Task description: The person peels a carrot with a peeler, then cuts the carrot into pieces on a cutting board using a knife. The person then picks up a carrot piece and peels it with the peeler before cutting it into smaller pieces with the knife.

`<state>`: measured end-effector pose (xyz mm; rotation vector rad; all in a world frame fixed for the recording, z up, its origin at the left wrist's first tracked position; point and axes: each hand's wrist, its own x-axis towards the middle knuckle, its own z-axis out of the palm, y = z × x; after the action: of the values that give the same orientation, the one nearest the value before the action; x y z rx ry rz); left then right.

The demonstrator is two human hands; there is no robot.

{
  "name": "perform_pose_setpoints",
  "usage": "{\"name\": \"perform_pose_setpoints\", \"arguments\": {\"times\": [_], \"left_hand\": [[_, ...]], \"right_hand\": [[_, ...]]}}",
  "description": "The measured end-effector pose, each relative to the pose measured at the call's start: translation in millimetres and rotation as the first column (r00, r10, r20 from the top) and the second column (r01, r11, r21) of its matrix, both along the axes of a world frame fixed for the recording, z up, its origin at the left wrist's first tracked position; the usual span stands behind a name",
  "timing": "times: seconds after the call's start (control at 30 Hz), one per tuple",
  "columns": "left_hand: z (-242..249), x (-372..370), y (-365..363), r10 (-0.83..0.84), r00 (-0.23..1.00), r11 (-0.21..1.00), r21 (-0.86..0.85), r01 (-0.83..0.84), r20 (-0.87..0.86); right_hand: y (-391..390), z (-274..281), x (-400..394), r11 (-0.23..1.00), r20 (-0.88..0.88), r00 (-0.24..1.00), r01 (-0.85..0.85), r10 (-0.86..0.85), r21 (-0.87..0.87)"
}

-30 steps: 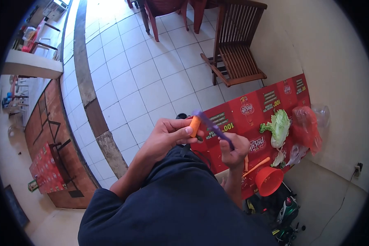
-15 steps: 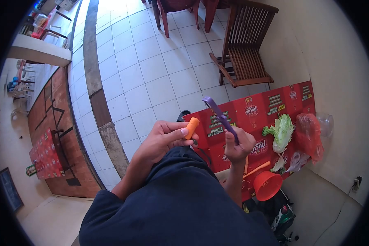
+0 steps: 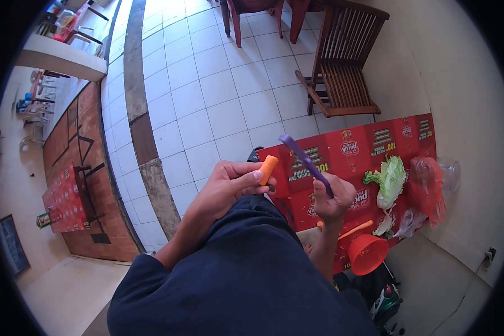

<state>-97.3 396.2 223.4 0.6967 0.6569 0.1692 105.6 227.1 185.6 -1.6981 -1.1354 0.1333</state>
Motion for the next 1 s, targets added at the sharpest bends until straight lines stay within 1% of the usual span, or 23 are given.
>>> {"name": "perform_pose_setpoints", "arguments": {"times": [0.1,0.2,0.33,0.5,0.57,0.67,0.7,0.8,0.83,0.93,0.97,1.0], "left_hand": [[-7,1,-4,0.017,1.0,1.0,-0.009,-0.017,0.019],[-8,-2,-6,0.007,0.999,1.0,0.01,-0.008,0.04],[-8,-2,-6,-0.009,1.0,0.998,0.057,0.009,0.002],[-6,3,-9,-0.007,1.0,0.996,0.094,0.009,-0.018],[-8,4,-9,-0.045,0.999,0.991,0.123,0.046,-0.012],[-12,4,-10,-0.096,0.995,0.985,0.141,0.099,-0.028],[-14,3,-11,-0.106,0.994,0.985,0.134,0.108,-0.024],[-18,4,-14,-0.101,0.995,0.99,0.098,0.103,-0.023],[-19,5,-14,-0.094,0.995,0.992,0.086,0.096,-0.023],[-21,6,-13,-0.111,0.994,0.99,0.088,0.11,0.012],[-20,7,-14,-0.117,0.993,0.99,0.086,0.115,0.018],[-19,7,-14,-0.121,0.992,0.989,0.086,0.119,0.023]], "right_hand": [[0,8,-9,0.99,0.109,0.984,-0.139,0.139,-0.004],[-4,-1,-16,0.987,0.019,0.987,-0.159,0.159,-0.03],[-10,-1,-16,0.993,0.073,0.992,-0.098,0.102,-0.06],[-12,4,-18,0.997,0.136,0.988,-0.071,0.076,-0.038],[-14,5,-14,0.997,0.19,0.979,-0.068,0.072,-0.027],[-25,3,-2,0.999,0.235,0.971,0.051,-0.049,-0.003],[-29,10,4,0.998,0.212,0.976,0.059,-0.05,-0.034],[-37,16,11,0.996,0.161,0.985,0.075,-0.064,-0.058],[-36,16,10,0.997,0.169,0.985,0.034,-0.023,-0.063],[-26,18,-9,0.992,0.119,0.986,-0.105,0.112,-0.064],[-26,15,-14,0.988,0.083,0.987,-0.133,0.14,-0.079],[-28,13,-14,0.989,0.099,0.988,-0.109,0.118,-0.098]]}}
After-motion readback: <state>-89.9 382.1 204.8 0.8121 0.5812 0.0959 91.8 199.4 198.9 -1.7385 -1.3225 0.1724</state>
